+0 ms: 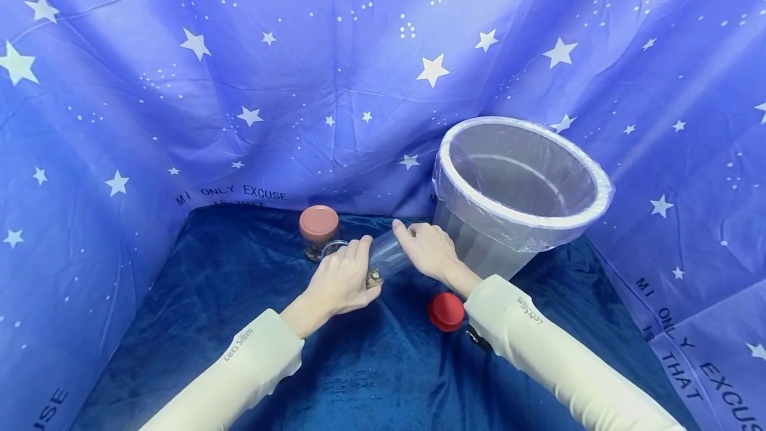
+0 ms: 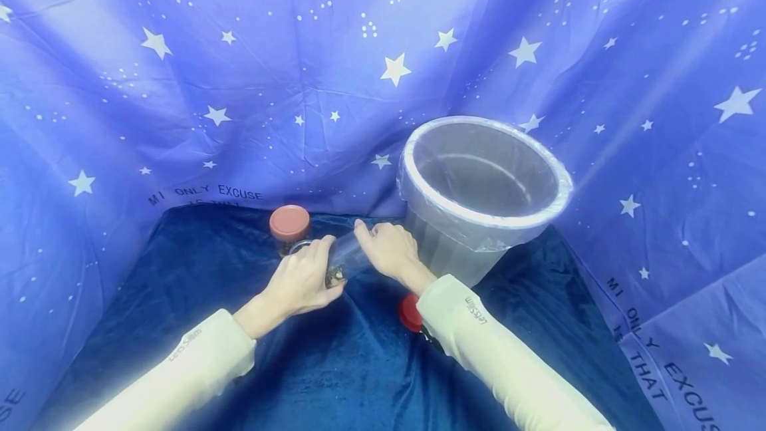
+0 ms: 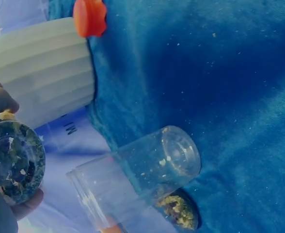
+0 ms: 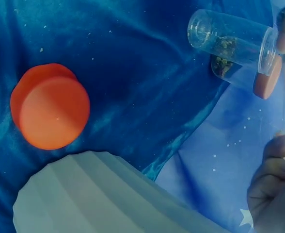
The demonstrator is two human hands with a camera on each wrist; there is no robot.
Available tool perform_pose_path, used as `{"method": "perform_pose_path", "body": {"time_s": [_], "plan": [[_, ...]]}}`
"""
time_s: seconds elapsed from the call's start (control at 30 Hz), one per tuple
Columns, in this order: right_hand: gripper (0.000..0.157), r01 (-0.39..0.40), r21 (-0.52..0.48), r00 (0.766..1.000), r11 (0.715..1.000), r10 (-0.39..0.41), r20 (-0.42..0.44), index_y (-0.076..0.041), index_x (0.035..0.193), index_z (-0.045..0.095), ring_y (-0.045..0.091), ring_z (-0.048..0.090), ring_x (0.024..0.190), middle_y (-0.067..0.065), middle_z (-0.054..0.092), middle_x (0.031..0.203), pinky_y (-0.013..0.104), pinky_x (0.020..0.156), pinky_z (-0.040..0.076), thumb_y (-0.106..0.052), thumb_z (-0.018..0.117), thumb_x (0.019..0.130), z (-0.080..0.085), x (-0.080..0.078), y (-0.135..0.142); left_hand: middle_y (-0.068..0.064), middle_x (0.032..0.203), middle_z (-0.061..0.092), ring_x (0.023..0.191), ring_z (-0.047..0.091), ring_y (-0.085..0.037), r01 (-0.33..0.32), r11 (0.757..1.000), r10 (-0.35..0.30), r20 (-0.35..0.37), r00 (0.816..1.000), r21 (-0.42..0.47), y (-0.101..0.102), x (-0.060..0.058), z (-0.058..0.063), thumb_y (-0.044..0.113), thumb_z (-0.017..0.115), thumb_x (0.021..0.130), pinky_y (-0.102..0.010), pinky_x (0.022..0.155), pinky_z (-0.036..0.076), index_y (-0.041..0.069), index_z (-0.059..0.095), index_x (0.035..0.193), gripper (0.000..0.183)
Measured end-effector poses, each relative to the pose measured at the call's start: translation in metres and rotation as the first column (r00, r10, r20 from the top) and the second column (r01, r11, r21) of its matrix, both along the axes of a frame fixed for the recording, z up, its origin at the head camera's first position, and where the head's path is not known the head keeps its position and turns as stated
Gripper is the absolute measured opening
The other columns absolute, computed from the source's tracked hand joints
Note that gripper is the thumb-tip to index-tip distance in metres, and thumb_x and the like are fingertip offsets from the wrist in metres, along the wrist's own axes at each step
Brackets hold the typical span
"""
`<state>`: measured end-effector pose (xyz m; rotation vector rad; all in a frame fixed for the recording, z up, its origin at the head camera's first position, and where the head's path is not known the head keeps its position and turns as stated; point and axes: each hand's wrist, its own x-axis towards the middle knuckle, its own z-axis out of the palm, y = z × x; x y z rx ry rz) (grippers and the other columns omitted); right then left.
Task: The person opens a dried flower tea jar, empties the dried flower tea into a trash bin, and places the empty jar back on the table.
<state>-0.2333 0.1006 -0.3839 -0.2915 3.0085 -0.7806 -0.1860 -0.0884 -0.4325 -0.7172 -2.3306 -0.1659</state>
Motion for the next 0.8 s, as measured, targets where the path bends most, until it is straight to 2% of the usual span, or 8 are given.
{"method": "perform_pose_path", "body": {"time_s": [0.13, 0.23, 0.33, 0.43, 0.5, 0.6, 0.7, 0.8], "plan": [[0.055, -0.007, -0.004, 0.996, 1.0, 0.006, -0.084, -0.016, 0.058, 0.043, 0.025, 0.057, 0.06, 0.0, 0.042, 0.056, 0.033, 0.054, 0.037, -0.051, 0.035, 0.1, -0.002, 0.001, 0.002, -0.009, 0.085, 0.064, 0.061, 0.063, -0.023, 0.028, 1.0, -0.028, -0.003, 1.0, 0.007, 0.001, -0.001, 0.001, 0.041, 0.079, 0.066, -0.035, 0.05, 0.053, -0.001, 0.051, 0.119, 0.073], [0.054, -0.037, -0.004, 0.987, 0.999, 0.036, -0.156, -0.015, 0.058, 0.046, 0.026, 0.058, 0.058, 0.001, 0.044, 0.054, 0.033, 0.052, 0.038, -0.047, 0.038, 0.099, -0.002, 0.002, 0.004, -0.01, 0.087, 0.065, 0.064, 0.064, -0.023, 0.035, 0.998, -0.037, 0.04, 0.999, 0.043, 0.003, 0.0, 0.0, 0.041, 0.079, 0.066, -0.035, 0.052, 0.054, -0.002, 0.051, 0.119, 0.074], [0.048, -0.102, -0.01, 0.962, 0.995, 0.096, -0.255, -0.013, 0.062, 0.054, 0.025, 0.059, 0.056, 0.001, 0.051, 0.054, 0.033, 0.05, 0.039, -0.043, 0.042, 0.097, -0.001, 0.002, 0.006, -0.011, 0.087, 0.066, 0.068, 0.066, -0.024, 0.049, 0.99, -0.065, 0.124, 0.99, 0.129, 0.007, 0.003, 0.0, 0.041, 0.079, 0.068, -0.037, 0.055, 0.055, -0.002, 0.051, 0.12, 0.073], [0.04, -0.171, -0.005, 0.925, 0.985, 0.159, -0.345, -0.012, 0.068, 0.06, 0.024, 0.058, 0.054, 0.003, 0.056, 0.056, 0.034, 0.049, 0.04, -0.038, 0.047, 0.095, 0.002, 0.0, 0.009, -0.011, 0.087, 0.066, 0.071, 0.066, -0.023, 0.054, 0.975, -0.096, 0.185, 0.978, 0.215, 0.01, 0.004, 0.0, 0.041, 0.08, 0.068, -0.037, 0.057, 0.057, -0.001, 0.051, 0.119, 0.072], [0.039, -0.195, 0.001, 0.913, 0.981, 0.182, -0.366, -0.012, 0.07, 0.061, 0.023, 0.057, 0.054, 0.003, 0.057, 0.058, 0.034, 0.049, 0.04, -0.038, 0.047, 0.095, 0.003, -0.001, 0.01, -0.011, 0.087, 0.066, 0.071, 0.066, -0.023, 0.051, 0.972, -0.099, 0.202, 0.974, 0.23, 0.01, 0.004, 0.002, 0.041, 0.08, 0.068, -0.037, 0.058, 0.057, 0.0, 0.05, 0.119, 0.072], [0.037, -0.211, 0.008, 0.908, 0.977, 0.199, -0.368, -0.012, 0.074, 0.063, 0.022, 0.057, 0.054, 0.003, 0.058, 0.059, 0.033, 0.049, 0.041, -0.038, 0.046, 0.095, 0.003, -0.001, 0.012, -0.01, 0.087, 0.066, 0.069, 0.066, -0.022, 0.058, 0.972, -0.112, 0.23, 0.967, 0.229, 0.008, 0.003, 0.005, 0.042, 0.081, 0.068, -0.037, 0.058, 0.057, 0.0, 0.05, 0.119, 0.073], [0.035, -0.23, 0.015, 0.896, 0.973, 0.218, -0.387, -0.011, 0.077, 0.064, 0.021, 0.057, 0.054, 0.003, 0.059, 0.06, 0.033, 0.05, 0.042, -0.036, 0.047, 0.095, 0.001, 0.0, 0.013, -0.011, 0.09, 0.067, 0.07, 0.066, -0.021, 0.072, 0.971, -0.14, 0.295, 0.945, 0.23, 0.006, 0.002, 0.009, 0.043, 0.08, 0.07, -0.036, 0.059, 0.057, 0.0, 0.049, 0.122, 0.074], [0.03, -0.257, 0.026, 0.874, 0.966, 0.243, -0.42, -0.011, 0.081, 0.064, 0.02, 0.056, 0.054, 0.002, 0.059, 0.061, 0.033, 0.05, 0.042, -0.035, 0.05, 0.094, 0.0, 0.004, 0.015, -0.007, 0.092, 0.066, 0.071, 0.064, -0.017, 0.076, 0.966, -0.176, 0.418, 0.891, 0.245, 0.003, 0.002, 0.012, 0.045, 0.079, 0.073, -0.032, 0.062, 0.055, 0.003, 0.048, 0.126, 0.074]]}}
